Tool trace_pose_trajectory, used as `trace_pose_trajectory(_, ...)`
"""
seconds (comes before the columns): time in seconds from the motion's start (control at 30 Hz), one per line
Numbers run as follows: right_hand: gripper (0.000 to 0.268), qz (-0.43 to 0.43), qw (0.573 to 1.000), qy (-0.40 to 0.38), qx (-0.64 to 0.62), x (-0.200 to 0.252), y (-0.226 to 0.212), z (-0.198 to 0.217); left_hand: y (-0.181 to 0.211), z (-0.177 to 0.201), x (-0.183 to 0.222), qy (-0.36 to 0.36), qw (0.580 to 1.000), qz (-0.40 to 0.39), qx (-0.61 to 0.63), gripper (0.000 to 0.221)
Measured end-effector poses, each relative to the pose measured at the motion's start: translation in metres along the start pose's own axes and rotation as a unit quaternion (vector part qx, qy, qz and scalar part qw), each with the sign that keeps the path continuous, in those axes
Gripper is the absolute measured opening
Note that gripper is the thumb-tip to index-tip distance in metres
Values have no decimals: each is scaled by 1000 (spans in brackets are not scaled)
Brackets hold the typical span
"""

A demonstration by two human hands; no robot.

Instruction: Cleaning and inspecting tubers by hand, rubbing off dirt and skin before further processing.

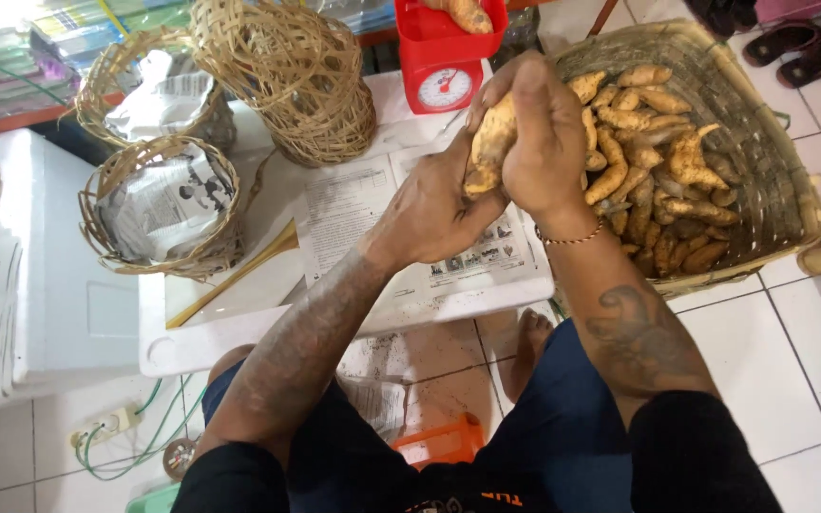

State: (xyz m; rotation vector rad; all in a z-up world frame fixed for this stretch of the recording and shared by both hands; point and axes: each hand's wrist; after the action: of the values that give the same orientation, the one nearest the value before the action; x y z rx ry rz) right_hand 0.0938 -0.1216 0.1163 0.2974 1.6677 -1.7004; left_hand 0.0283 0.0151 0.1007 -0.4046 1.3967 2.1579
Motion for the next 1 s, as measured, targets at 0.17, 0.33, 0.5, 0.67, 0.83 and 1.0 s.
trace_pose_trajectory(0.17,34,-15,990,-49,-131,8,-20,-5,-4,7,-1,0,1000,27,-15,45)
trace_pose_trajectory(0.33,25,21,990,39,-132,9,5,-2,-12,-1,-2,0,1000,22,-20,32)
trace_pose_trajectory(0.5,59,-6,961,21,-277,6,13,5,12,5,-10,-62,995,66,-30,47)
trace_pose_trajectory(0.67,18,53,995,79,-23,9,-5,-9,18,6,-18,-77,962,155,-210,55)
trace_pose_trajectory(0.83,18,26,996,44,-78,10,1,-1,6,2,-8,-68,982,119,-131,35)
trace_pose_trajectory(1.0,51,11,944,-48,-326,10,25,5,8,4,1,-88,991,99,7,29)
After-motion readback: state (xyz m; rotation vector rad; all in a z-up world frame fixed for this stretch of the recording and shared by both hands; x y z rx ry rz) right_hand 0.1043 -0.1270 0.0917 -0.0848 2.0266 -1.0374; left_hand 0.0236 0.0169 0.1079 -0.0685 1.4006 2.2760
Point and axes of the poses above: each hand's wrist, its own x-axis away from the middle knuckle, its own z-axis out of the back of the hand, y = z × x, and after that the axes turned 3 degrees about x, right-handed
